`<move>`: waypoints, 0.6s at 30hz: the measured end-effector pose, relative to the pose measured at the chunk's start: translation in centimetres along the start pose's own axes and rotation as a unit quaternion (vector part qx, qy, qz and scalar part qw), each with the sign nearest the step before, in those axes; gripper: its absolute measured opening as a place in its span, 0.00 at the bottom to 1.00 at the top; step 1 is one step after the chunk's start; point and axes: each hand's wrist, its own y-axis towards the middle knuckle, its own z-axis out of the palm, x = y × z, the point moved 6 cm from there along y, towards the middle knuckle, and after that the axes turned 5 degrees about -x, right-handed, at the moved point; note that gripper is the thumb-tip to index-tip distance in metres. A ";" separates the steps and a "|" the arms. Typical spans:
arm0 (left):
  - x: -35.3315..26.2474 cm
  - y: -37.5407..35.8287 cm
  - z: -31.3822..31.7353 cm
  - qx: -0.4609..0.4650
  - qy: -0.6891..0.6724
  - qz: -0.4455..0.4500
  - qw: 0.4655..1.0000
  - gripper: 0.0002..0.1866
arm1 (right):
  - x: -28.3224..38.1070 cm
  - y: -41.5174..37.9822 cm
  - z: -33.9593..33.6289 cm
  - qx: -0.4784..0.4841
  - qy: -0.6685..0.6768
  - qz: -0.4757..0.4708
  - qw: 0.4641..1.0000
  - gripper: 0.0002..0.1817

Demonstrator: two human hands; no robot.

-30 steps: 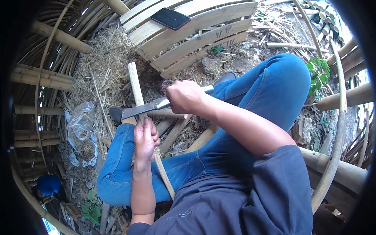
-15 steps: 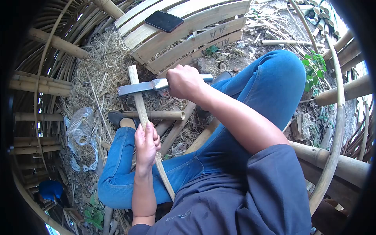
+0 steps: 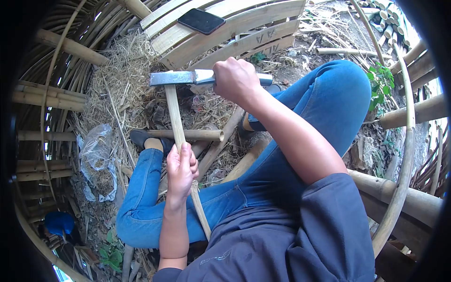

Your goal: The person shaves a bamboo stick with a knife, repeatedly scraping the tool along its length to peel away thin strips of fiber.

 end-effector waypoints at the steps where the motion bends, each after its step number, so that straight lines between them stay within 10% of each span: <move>1: -0.1 -0.1 0.1 0.002 -0.007 -0.002 1.000 0.14 | -0.3 0.1 -0.2 0.003 -0.005 0.012 1.000 0.08; 18: -2.0 1.1 -3.2 -0.089 -0.062 -0.038 0.993 0.15 | 3.7 -2.6 -1.7 0.141 0.327 -0.025 0.934 0.18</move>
